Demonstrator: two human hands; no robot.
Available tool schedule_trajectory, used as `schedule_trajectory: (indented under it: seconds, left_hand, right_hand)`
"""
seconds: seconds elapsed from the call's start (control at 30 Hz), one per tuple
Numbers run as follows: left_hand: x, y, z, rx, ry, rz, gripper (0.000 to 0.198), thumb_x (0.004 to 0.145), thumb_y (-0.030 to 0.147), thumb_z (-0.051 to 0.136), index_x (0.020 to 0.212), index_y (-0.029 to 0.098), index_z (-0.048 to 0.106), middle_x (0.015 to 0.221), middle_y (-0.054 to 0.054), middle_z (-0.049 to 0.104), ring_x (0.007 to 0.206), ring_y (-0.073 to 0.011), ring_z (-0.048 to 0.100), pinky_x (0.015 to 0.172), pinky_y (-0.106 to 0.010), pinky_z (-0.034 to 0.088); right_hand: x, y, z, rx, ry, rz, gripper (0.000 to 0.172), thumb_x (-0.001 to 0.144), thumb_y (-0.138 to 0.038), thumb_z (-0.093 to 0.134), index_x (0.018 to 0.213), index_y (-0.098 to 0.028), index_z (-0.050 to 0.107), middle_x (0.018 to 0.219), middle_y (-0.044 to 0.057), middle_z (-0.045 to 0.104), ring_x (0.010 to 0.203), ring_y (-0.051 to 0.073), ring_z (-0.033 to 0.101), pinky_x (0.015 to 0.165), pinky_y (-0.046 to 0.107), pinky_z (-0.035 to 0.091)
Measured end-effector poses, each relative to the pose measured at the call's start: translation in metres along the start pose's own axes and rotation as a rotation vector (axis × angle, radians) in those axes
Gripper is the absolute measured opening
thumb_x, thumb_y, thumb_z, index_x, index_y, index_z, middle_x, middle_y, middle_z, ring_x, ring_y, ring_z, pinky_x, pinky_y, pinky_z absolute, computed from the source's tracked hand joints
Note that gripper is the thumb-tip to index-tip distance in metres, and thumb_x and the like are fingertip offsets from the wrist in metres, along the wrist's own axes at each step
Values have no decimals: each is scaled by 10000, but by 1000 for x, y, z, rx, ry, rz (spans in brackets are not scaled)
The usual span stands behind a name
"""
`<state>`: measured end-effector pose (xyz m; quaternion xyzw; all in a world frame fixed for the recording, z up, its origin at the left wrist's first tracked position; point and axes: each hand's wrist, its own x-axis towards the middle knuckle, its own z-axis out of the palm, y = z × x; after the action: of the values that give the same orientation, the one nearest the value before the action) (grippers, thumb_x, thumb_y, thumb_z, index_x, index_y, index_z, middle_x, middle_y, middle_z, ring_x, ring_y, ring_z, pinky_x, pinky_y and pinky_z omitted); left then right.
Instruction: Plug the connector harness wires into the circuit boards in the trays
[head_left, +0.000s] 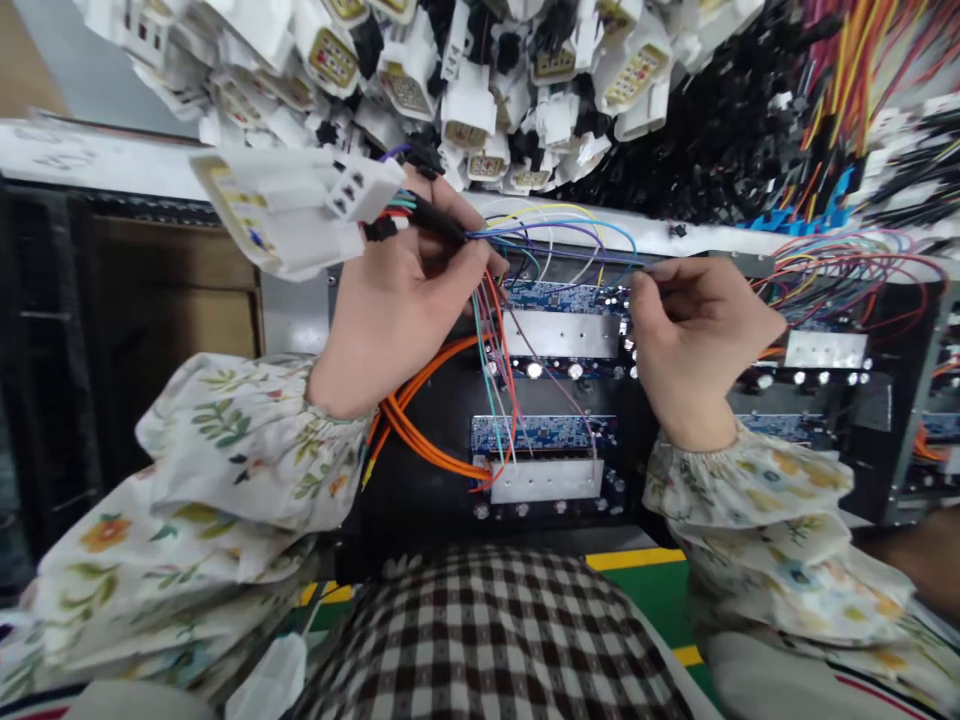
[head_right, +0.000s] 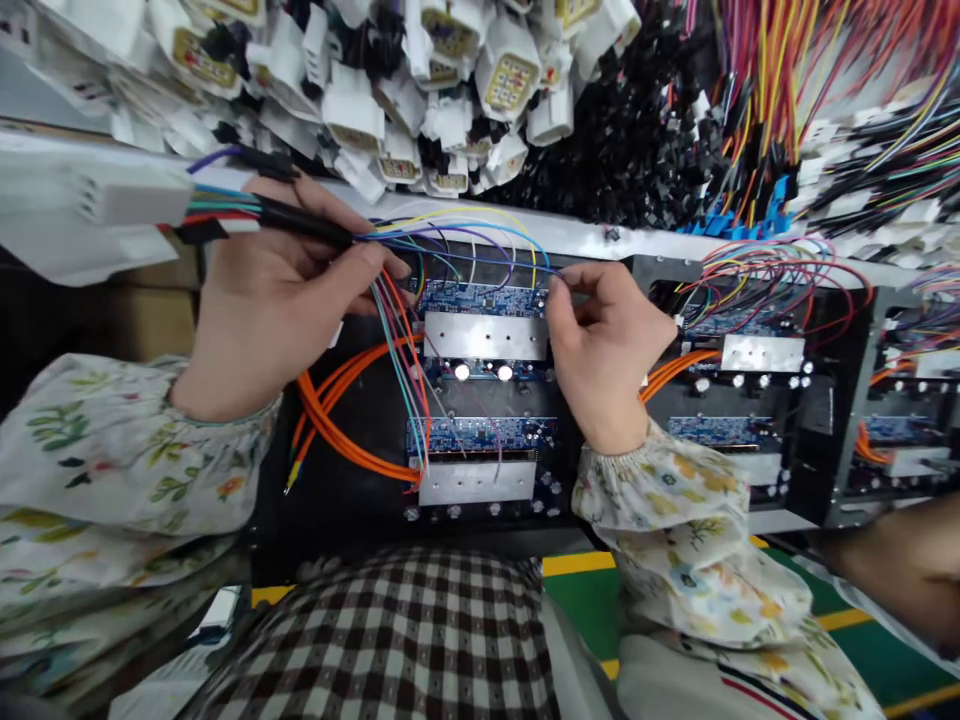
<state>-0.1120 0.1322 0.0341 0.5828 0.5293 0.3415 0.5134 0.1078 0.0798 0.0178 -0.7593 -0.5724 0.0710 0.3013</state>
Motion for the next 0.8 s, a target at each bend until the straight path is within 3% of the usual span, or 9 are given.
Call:
schedule_trajectory:
  seconds: [0.17, 0.43, 0.6, 0.8]
  left_hand:
    - [-1, -1, 4, -62, -13, -9, 118, 869, 217, 576, 944, 198, 487, 840, 5, 702, 731, -142, 693, 576, -207, 565]
    - [7, -17, 9, -21, 38, -105, 113, 870, 297, 575, 859, 184, 571, 864, -30, 717, 676, -151, 698, 544, -219, 575]
    - [5, -13, 8, -100, 27, -46, 77, 863, 242, 583, 901, 197, 533, 847, -11, 710, 694, -145, 698, 527, -198, 562]
    - [3, -8, 9, -137, 61, -87, 77, 863, 200, 568, 913, 174, 516, 831, -1, 706, 691, -130, 690, 544, -191, 564]
  right_hand:
    - [-2, 5, 0, -2, 28, -63, 187, 846, -382, 545, 866, -210, 615, 756, 30, 629, 626, 159, 592, 573, 310, 430]
    - [1, 11, 7, -24, -83, -29, 147, 825, -336, 563, 823, -198, 615, 734, 22, 637, 568, 128, 563, 548, 289, 422]
    - [1, 10, 5, 6, -87, -33, 133, 819, -321, 575, 837, -196, 616, 723, 23, 631, 561, 129, 558, 540, 291, 417]
    - [-3, 3, 4, 61, -119, -50, 58, 749, -246, 608, 756, -190, 616, 649, -9, 613, 486, 90, 503, 480, 250, 381]
